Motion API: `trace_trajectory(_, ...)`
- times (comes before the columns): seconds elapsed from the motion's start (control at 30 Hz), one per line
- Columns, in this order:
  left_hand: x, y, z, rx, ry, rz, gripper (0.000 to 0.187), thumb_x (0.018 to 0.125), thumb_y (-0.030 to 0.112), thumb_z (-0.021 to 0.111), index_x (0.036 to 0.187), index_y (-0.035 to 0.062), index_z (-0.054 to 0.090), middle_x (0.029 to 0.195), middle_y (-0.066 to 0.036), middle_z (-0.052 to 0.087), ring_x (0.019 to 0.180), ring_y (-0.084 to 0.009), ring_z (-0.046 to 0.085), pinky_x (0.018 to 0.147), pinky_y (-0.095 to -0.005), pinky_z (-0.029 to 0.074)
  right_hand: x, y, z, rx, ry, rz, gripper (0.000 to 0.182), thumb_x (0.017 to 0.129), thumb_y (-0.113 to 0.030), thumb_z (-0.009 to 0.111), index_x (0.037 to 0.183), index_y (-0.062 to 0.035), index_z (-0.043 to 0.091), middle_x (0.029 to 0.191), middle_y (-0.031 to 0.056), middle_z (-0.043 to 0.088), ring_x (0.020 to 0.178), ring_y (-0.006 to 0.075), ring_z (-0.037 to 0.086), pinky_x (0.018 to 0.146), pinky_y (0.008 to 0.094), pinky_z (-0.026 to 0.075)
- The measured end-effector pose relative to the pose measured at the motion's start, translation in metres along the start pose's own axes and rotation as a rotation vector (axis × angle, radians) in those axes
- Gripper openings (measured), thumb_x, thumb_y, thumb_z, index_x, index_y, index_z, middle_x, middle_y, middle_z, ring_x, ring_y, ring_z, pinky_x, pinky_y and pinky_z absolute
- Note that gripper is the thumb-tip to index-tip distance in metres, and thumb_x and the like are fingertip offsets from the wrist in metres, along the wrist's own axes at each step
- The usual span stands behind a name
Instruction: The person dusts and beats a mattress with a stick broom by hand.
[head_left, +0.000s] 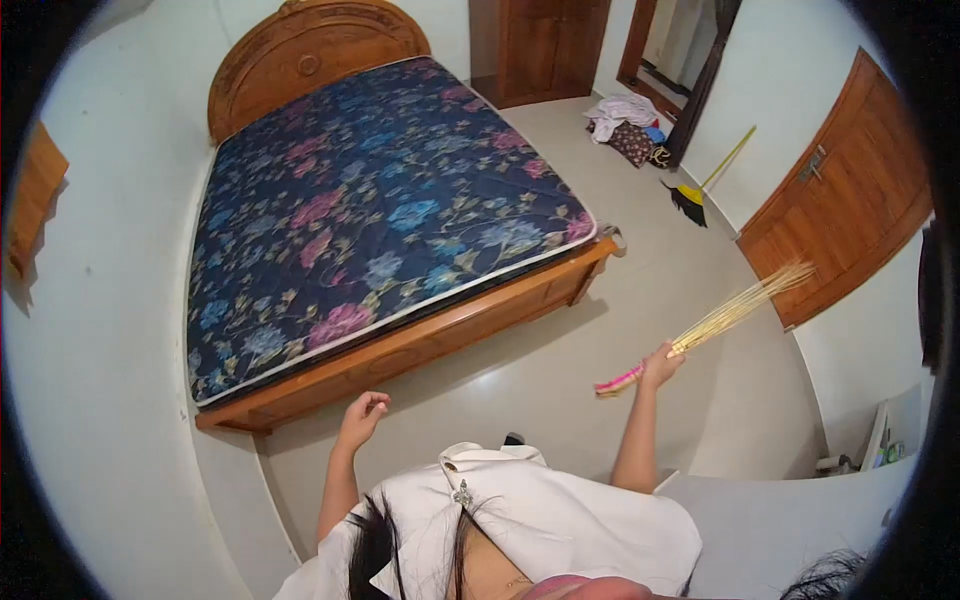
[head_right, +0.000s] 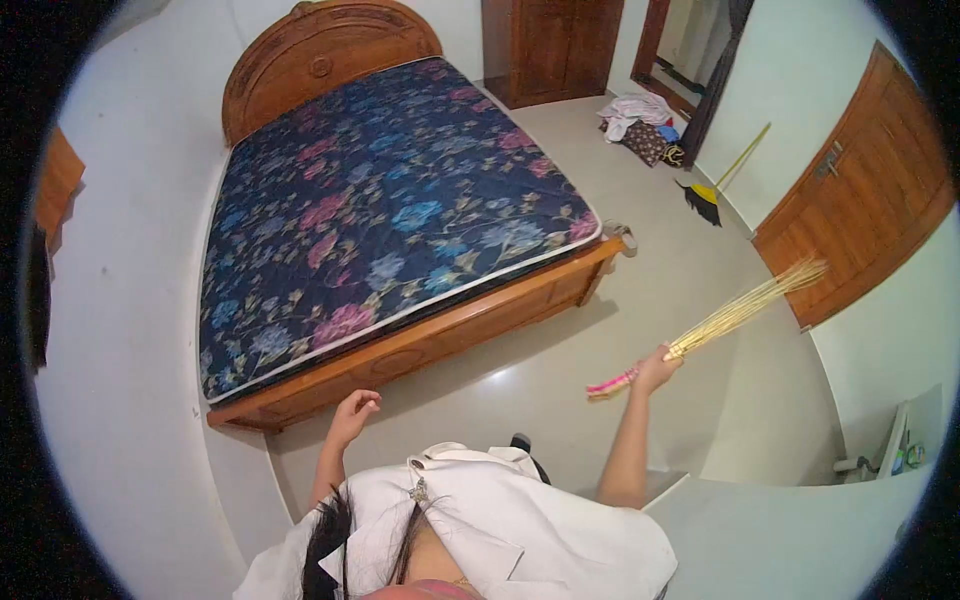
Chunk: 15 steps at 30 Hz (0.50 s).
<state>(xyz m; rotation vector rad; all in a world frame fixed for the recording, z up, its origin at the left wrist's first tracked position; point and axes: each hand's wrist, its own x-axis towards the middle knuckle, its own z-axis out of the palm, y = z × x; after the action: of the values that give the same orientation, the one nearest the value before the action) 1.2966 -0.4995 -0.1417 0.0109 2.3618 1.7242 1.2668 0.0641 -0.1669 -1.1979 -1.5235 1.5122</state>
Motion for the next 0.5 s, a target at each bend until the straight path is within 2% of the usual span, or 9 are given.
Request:
trace_trajectory(0.1,0.031,0.031,0.052,0.161,-0.110,0.022,0.021,0.084,0.014,0.053,0.101,0.0013,0.055,0.093,-0.006,0.059,0.083,-0.0134,0.055,0.075,-0.0266,0.044,-0.031,-0.016,0.048,0.218,0.087,-0.250,0.048,0.087,-0.024,0.048,0.123,0.0002,0.027,0.073,0.0099,0.051,0.049,0.0121,0.049,0.036,0.0230,0.038)
trace_trajectory(0.13,0.042,0.051,0.068,0.119,-0.134,0.015,0.021,0.084,0.014,0.053,0.100,0.0015,0.055,0.093,-0.006,0.059,0.083,-0.0135,0.055,0.075,-0.0268,0.044,-0.037,0.011,0.068,0.212,-0.010,-0.261,0.055,0.087,-0.028,0.048,0.127,-0.0005,0.023,0.080,0.0122,0.052,0.063,0.0180,0.054,0.048,0.0303,0.045)
trace_trajectory(0.17,0.052,0.066,0.082,0.081,-0.160,0.003,0.021,0.084,0.015,0.053,0.100,0.0018,0.055,0.093,-0.006,0.059,0.083,-0.0137,0.055,0.075,-0.0270,0.044,-0.018,0.085,0.094,-0.138,0.044,-0.788,0.053,0.086,-0.028,0.048,0.126,0.0002,0.026,0.084,0.0157,0.054,0.074,0.0276,0.055,0.066,0.0399,0.046)
trace_trajectory(0.2,0.062,0.075,0.093,0.088,-0.163,0.004,0.021,0.084,0.015,0.053,0.100,0.0018,0.055,0.093,-0.006,0.059,0.083,-0.0137,0.055,0.075,-0.0270,0.044,-0.015,0.149,0.104,-0.303,-0.564,-0.503,0.039,0.085,-0.026,0.048,0.111,0.0022,0.043,0.087,0.0205,0.055,0.084,0.0341,0.054,0.079,0.0452,0.041)
trace_trajectory(0.23,0.073,0.081,0.105,0.156,-0.177,0.057,0.021,0.084,0.015,0.053,0.100,0.0020,0.055,0.092,-0.006,0.059,0.083,-0.0135,0.055,0.074,-0.0274,0.044,-0.032,0.130,0.104,-0.532,-0.667,-0.472,0.028,0.082,-0.025,0.050,0.088,0.0020,0.053,0.082,0.0228,0.056,0.081,0.0345,0.056,0.073,0.0433,0.044)
trace_trajectory(0.3,0.085,0.088,0.126,0.222,-0.191,0.106,0.021,0.084,0.016,0.052,0.100,0.0021,0.055,0.092,-0.006,0.059,0.083,-0.0133,0.055,0.073,-0.0278,0.044,-0.016,0.113,0.102,-0.967,-1.350,-0.021,0.029,0.079,-0.028,0.055,0.090,-0.0011,0.049,0.071,0.0171,0.059,0.063,0.0275,0.060,0.057,0.0377,0.047)
trace_trajectory(0.43,0.109,0.090,0.142,0.227,-0.270,0.020,0.022,0.084,0.016,0.053,0.102,0.0031,0.056,0.091,-0.005,0.059,0.080,-0.0124,0.054,0.072,-0.0276,0.044,0.024,0.049,0.117,-0.384,-0.797,-0.409,0.033,0.078,-0.033,0.059,0.086,-0.0039,0.047,0.065,0.0117,0.055,0.053,0.0207,0.053,0.049,0.0345,0.042)
trace_trajectory(0.47,0.113,0.088,0.144,0.231,-0.264,0.003,0.022,0.084,0.015,0.053,0.102,0.0027,0.055,0.092,-0.005,0.059,0.082,-0.0124,0.054,0.074,-0.0276,0.044,0.025,-0.006,0.112,-0.345,-0.795,-0.238,0.036,0.079,-0.031,0.058,0.099,-0.0037,0.047,0.075,0.0157,0.058,0.069,0.0275,0.057,0.063,0.0360,0.045)
trace_trajectory(0.5,0.120,0.087,0.146,0.234,-0.258,-0.011,0.022,0.084,0.014,0.053,0.102,0.0023,0.055,0.092,-0.005,0.059,0.083,-0.0124,0.054,0.075,-0.0275,0.044,0.031,-0.027,0.114,-0.132,-0.695,-0.277,0.037,0.081,-0.025,0.057,0.108,-0.0035,0.045,0.080,0.0134,0.056,0.072,0.0225,0.055,0.066,0.0343,0.044)
